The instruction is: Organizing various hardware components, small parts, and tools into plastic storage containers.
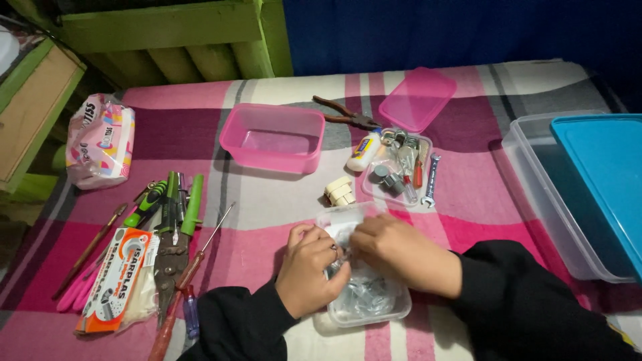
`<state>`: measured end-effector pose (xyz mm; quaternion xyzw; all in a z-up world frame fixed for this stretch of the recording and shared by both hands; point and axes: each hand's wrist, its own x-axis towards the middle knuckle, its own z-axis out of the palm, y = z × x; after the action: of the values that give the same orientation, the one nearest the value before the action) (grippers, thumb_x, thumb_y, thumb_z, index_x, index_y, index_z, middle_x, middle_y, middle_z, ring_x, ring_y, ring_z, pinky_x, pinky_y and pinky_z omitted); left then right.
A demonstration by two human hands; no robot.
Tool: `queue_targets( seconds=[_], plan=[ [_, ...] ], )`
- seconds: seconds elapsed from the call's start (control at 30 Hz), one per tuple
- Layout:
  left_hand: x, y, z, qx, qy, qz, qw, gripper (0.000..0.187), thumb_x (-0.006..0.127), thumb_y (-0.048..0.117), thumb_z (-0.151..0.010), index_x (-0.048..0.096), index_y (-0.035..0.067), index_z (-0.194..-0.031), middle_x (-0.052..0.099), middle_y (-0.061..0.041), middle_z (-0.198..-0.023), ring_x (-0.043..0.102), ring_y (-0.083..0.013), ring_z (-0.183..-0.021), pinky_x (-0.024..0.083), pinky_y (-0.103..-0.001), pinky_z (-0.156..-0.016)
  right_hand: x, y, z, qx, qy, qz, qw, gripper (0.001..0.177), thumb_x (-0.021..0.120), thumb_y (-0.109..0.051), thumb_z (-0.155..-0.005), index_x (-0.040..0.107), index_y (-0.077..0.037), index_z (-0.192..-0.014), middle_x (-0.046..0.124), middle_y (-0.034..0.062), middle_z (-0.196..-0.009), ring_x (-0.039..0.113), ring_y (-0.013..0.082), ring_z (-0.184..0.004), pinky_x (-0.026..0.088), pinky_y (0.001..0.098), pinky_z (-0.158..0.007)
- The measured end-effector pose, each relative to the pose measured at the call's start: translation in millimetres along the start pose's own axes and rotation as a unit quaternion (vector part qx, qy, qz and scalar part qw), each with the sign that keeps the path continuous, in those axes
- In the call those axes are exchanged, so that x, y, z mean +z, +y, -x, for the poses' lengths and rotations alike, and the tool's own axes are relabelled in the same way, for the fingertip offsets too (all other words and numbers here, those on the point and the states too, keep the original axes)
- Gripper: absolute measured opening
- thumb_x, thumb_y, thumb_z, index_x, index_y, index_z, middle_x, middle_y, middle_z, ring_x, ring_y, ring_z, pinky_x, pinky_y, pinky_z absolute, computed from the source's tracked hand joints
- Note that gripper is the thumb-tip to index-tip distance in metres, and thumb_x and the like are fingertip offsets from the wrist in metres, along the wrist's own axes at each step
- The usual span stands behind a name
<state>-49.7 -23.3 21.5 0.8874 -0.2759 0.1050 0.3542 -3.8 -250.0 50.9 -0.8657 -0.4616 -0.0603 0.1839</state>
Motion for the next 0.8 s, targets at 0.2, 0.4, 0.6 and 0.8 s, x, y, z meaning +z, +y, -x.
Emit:
queue_targets(
  seconds=[0.2, 0.4, 0.6, 0.8],
  plan=[
    [-20, 24, -11, 0.005, 0.1, -0.034, 0.994, 0.037, 0.075, 0.018, -0.071, 0.071, 0.006, -0.106, 0.064, -0.01, -0.109, 0.056, -0.0298, -0.113, 0.03, -0.049, -0.099, -9, -44, 30, -0.068, -0.067, 0.03, 0.995, 0.077, 0.06, -0.058, -0.095, 0.052, 0.005, -0.139, 0.059, 0.0352, -0.128, 0.057, 0.0512, -0.115, 0.043, 0.0523, -0.098],
    [-11, 0, -6, -0.042, 0.141, -0.005, 0.989, 0.029, 0.063, 0.017, -0.093, 0.065, 0.005, -0.12, 0.07, -0.007, -0.114, 0.061, -0.026, -0.115, 0.034, -0.048, -0.108, 19, -51, 29, 0.016, -0.133, 0.107, 0.985, 0.128, 0.051, -0.088, -0.079, 0.039, 0.026, -0.136, 0.052, 0.0439, -0.131, 0.056, 0.0531, -0.115, 0.04, 0.0528, -0.102],
    [-18, 0, -5, 0.051, 0.049, -0.034, 0.997, 0.032, 0.071, 0.029, -0.083, 0.077, 0.01, -0.108, 0.073, -0.004, -0.117, 0.057, -0.0268, -0.127, 0.023, -0.058, -0.114, 22, -44, 31, -0.002, -0.115, 0.134, 0.984, 0.132, 0.046, -0.092, -0.078, 0.037, 0.027, -0.133, 0.05, 0.0453, -0.131, 0.05, 0.0548, -0.122, 0.03, 0.053, -0.111],
    [-18, 3, -4, 0.04, -0.014, -0.069, 0.997, 0.039, 0.072, 0.035, -0.081, 0.078, 0.007, -0.107, 0.072, -0.006, -0.123, 0.046, -0.0316, -0.136, 0.007, -0.07, -0.113, 23, -57, 47, -0.006, -0.015, 0.161, 0.987, 0.13, 0.043, -0.091, -0.074, 0.034, 0.022, -0.139, 0.042, 0.0441, -0.14, 0.037, 0.0542, -0.137, 0.017, 0.0583, -0.116]
  ],
)
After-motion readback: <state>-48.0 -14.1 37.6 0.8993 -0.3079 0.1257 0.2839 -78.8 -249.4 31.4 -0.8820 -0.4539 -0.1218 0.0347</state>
